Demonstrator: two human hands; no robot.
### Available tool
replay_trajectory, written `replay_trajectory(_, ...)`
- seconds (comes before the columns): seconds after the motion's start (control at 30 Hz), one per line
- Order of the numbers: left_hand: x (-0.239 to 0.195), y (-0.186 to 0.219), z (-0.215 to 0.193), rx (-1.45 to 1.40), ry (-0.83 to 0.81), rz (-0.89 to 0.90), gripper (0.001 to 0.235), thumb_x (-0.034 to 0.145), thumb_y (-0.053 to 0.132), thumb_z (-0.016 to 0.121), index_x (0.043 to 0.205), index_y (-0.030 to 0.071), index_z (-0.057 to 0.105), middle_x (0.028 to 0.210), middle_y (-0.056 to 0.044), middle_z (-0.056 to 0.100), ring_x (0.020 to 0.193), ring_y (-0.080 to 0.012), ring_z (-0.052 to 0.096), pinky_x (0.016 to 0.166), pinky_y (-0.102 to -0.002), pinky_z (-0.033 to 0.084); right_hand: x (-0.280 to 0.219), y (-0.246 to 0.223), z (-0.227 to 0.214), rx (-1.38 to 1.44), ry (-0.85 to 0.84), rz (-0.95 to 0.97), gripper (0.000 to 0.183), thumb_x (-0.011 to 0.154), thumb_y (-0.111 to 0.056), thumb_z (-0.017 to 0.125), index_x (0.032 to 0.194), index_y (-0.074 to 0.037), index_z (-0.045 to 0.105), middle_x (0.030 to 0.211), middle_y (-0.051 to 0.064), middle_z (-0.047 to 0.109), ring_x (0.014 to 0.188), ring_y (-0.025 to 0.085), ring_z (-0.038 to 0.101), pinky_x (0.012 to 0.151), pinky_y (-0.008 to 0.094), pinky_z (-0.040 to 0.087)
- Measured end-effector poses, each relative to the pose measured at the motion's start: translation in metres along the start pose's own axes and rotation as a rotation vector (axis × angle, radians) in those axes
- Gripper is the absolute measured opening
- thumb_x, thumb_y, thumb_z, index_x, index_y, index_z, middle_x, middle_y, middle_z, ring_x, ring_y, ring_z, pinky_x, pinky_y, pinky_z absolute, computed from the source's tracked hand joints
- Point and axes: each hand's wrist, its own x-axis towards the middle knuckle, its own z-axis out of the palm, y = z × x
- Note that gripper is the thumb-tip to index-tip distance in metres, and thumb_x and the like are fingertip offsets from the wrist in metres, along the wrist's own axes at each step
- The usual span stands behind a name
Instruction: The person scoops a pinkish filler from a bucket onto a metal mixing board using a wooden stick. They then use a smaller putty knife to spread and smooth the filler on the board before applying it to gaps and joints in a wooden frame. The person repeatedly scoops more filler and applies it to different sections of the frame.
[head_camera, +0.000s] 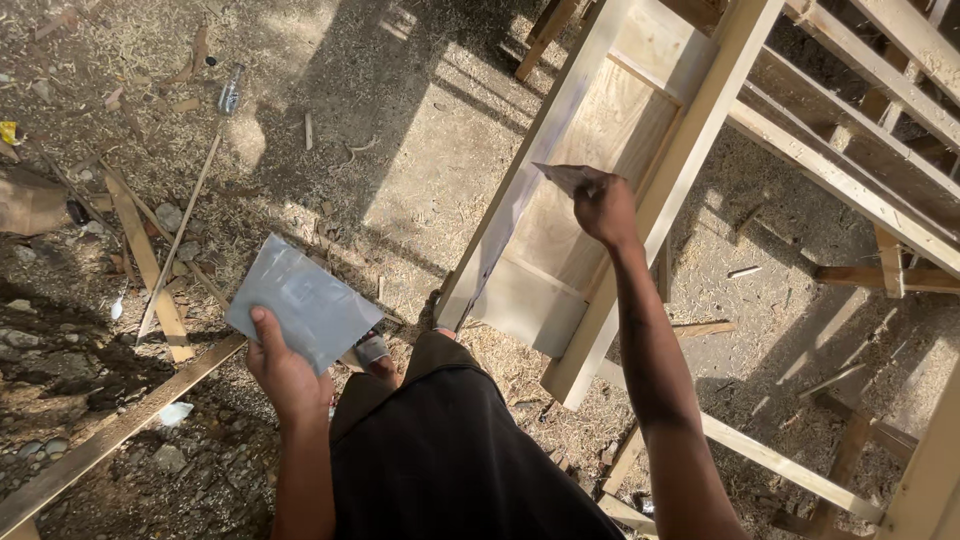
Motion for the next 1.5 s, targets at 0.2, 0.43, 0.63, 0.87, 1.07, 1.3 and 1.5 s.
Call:
replay_trajectory(0.2, -0.020, -0.024, -0.021, 0.094, 0.267, -0.189, 0.063, 0.106, 0.048, 0.053, 0.144, -0.002, 0.047, 0.133, -0.014, 0.061, 0.121, -0.0264, 0.065, 0.102, -0.043, 0.055, 0.114, 0.112, 0.017, -0.166, 0.144, 0.097, 0.044, 0.085, -0.002, 0.054, 0.114, -0.023, 0.080, 0.084, 0.018, 0.074, 0.072, 0.037, 0.072, 0.067, 0.049, 0.058)
replay_trajectory(0.43, -0.029, -0.045, -0.034, 0.189, 0.433, -0.233, 0.061, 0.110, 0.047, 0.052, 0.139, -0.007, 0.051, 0.130, -0.018, 0.063, 0.116, -0.0301, 0.066, 0.096, -0.044, 0.056, 0.190, 0.135, 0.025, -0.379, 0.045, 0.084, 0.050, 0.080, 0.001, 0.056, 0.114, -0.026, 0.081, 0.086, 0.018, 0.075, 0.071, 0.037, 0.070, 0.064, 0.050, 0.057)
replay_trajectory(0.63, -0.022, -0.060, -0.032, 0.148, 0.449, -0.211, 0.060, 0.109, 0.046, 0.050, 0.141, -0.005, 0.050, 0.132, -0.017, 0.062, 0.117, -0.0289, 0.066, 0.097, -0.043, 0.057, 0.174, 0.146, 0.059, -0.526, -0.055, 0.034, 0.062, 0.081, 0.010, 0.053, 0.126, -0.026, 0.076, 0.101, 0.013, 0.077, 0.073, 0.030, 0.073, 0.061, 0.046, 0.057)
replay_trajectory(0.87, -0.012, -0.073, -0.024, 0.141, 0.465, -0.258, 0.061, 0.107, 0.047, 0.053, 0.143, -0.003, 0.050, 0.135, -0.017, 0.061, 0.118, -0.0303, 0.064, 0.097, -0.042, 0.055, 0.137, 0.164, 0.103, -0.828, 0.049, -0.227, 0.072, 0.072, -0.003, 0.062, 0.141, -0.021, 0.061, 0.143, 0.005, 0.061, 0.115, 0.027, 0.067, 0.081, 0.040, 0.060)
replay_trajectory(1.07, 0.003, -0.056, -0.015, 0.084, 0.296, -0.218, 0.062, 0.108, 0.045, 0.051, 0.144, -0.005, 0.050, 0.137, -0.019, 0.061, 0.120, -0.0310, 0.064, 0.099, -0.043, 0.055, 0.090, 0.077, 0.026, -0.483, -0.416, 0.227, 0.062, 0.087, 0.000, 0.056, 0.135, -0.035, 0.074, 0.102, 0.015, 0.078, 0.088, 0.032, 0.072, 0.079, 0.042, 0.056)
replay_trajectory(1.3, 0.022, -0.045, 0.025, -0.018, -0.007, -0.307, 0.056, 0.106, 0.039, 0.048, 0.144, -0.002, 0.048, 0.135, -0.017, 0.061, 0.123, -0.0290, 0.064, 0.101, -0.045, 0.056, -0.065, 0.006, 0.042, 1.234, 0.197, 0.419, 0.024, 0.086, 0.011, 0.072, 0.105, -0.002, 0.064, 0.097, 0.008, 0.076, 0.088, 0.021, 0.074, 0.084, 0.038, 0.061)
replay_trajectory(1.5, 0.021, -0.036, 0.039, -0.015, -0.279, -0.320, 0.050, 0.105, 0.038, 0.056, 0.132, -0.004, 0.059, 0.124, -0.011, 0.067, 0.113, -0.0220, 0.067, 0.095, -0.039, 0.057, -0.147, -0.083, 0.049, 1.525, 0.302, 0.579, 0.036, 0.080, 0.013, 0.068, 0.113, 0.001, 0.063, 0.104, 0.009, 0.073, 0.097, 0.020, 0.070, 0.095, 0.036, 0.055)
